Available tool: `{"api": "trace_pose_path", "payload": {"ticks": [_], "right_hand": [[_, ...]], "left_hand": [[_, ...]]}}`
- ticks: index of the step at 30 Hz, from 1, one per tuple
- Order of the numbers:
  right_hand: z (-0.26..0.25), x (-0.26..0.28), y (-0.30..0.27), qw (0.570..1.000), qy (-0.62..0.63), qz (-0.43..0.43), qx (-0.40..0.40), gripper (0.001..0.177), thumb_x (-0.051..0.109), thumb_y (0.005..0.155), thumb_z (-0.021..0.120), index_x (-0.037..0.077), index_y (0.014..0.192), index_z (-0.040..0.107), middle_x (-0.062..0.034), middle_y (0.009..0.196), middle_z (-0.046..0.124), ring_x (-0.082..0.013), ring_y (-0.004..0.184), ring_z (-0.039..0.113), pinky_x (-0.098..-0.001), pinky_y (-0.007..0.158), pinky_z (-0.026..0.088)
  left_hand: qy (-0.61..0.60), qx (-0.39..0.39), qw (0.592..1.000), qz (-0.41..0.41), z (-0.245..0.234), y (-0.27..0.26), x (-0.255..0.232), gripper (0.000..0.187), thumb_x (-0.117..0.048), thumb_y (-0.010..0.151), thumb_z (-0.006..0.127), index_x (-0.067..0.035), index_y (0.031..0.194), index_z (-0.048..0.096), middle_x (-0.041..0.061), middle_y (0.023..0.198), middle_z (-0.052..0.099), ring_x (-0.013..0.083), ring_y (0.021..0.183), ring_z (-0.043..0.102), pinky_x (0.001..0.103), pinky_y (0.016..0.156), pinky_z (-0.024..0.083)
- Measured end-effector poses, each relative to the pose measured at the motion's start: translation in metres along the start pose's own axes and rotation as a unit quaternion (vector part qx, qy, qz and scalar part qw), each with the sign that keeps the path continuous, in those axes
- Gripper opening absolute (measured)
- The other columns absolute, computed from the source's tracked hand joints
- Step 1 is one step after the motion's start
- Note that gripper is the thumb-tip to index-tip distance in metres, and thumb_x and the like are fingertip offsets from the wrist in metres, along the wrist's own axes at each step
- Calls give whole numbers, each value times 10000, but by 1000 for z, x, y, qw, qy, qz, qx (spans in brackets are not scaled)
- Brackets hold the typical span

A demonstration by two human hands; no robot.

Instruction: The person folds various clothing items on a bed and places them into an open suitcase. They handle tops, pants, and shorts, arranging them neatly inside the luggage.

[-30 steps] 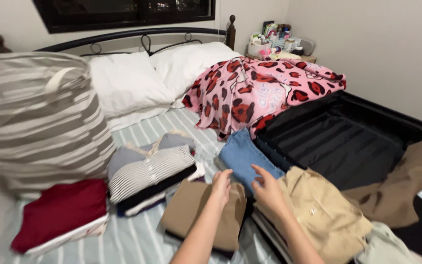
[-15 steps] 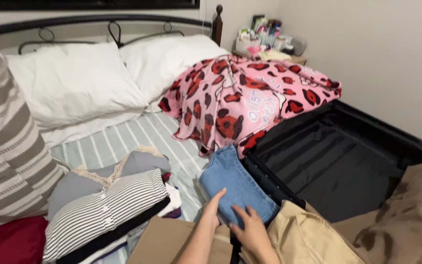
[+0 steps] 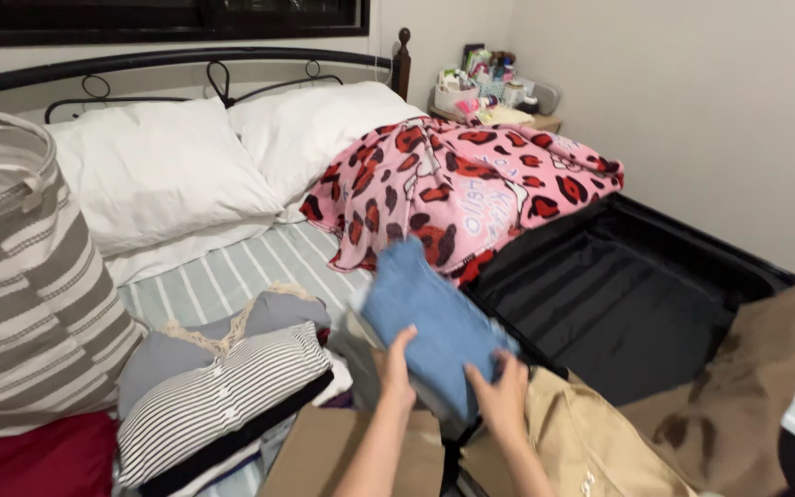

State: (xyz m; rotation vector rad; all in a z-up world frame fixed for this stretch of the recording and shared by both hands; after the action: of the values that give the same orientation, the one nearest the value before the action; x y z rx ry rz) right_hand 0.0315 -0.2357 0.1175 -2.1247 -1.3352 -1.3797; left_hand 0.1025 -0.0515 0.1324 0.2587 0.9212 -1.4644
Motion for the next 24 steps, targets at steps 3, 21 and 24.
{"api": "trace_pose_path", "payload": {"ticks": [3,21,24], "right_hand": [[-12,49,1,977,159,143,16,914,411,750,855,77,1486,428,-190,1451,477,-349,1289,509,-469,1059,424],[-181,38,62,798,552,225,94,520,156,802,700,-6,1278,566,-148,1180,659,-290,1059,677,-466,962,571],[-199,3,100,797,550,238,77,510,182,823,680,-25,1275,563,-157,1185,679,-297,1044,695,-467,944,578]], "left_hand": [[-52,36,998,-10,15,-23,-44,765,-211,669,824,-92,1373,547,119,1330,635,302,1202,609,499,1007,508],[-61,258,933,-245,137,-93,47,867,-430,665,836,-171,1431,523,97,1414,595,304,1304,545,525,1103,435],[-3,272,928,-254,178,-71,74,884,-417,670,815,-198,1452,466,96,1423,570,297,1311,540,560,1100,435]]}}
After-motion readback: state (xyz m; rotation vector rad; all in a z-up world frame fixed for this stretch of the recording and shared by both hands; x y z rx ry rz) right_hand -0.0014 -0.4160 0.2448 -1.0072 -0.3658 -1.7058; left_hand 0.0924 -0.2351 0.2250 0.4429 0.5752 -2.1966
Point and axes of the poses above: each hand's wrist, its own y-axis towards the middle knuckle, its own z-axis out of the palm, x = y × z, the point moved 2 cm from there along y, towards the middle knuckle
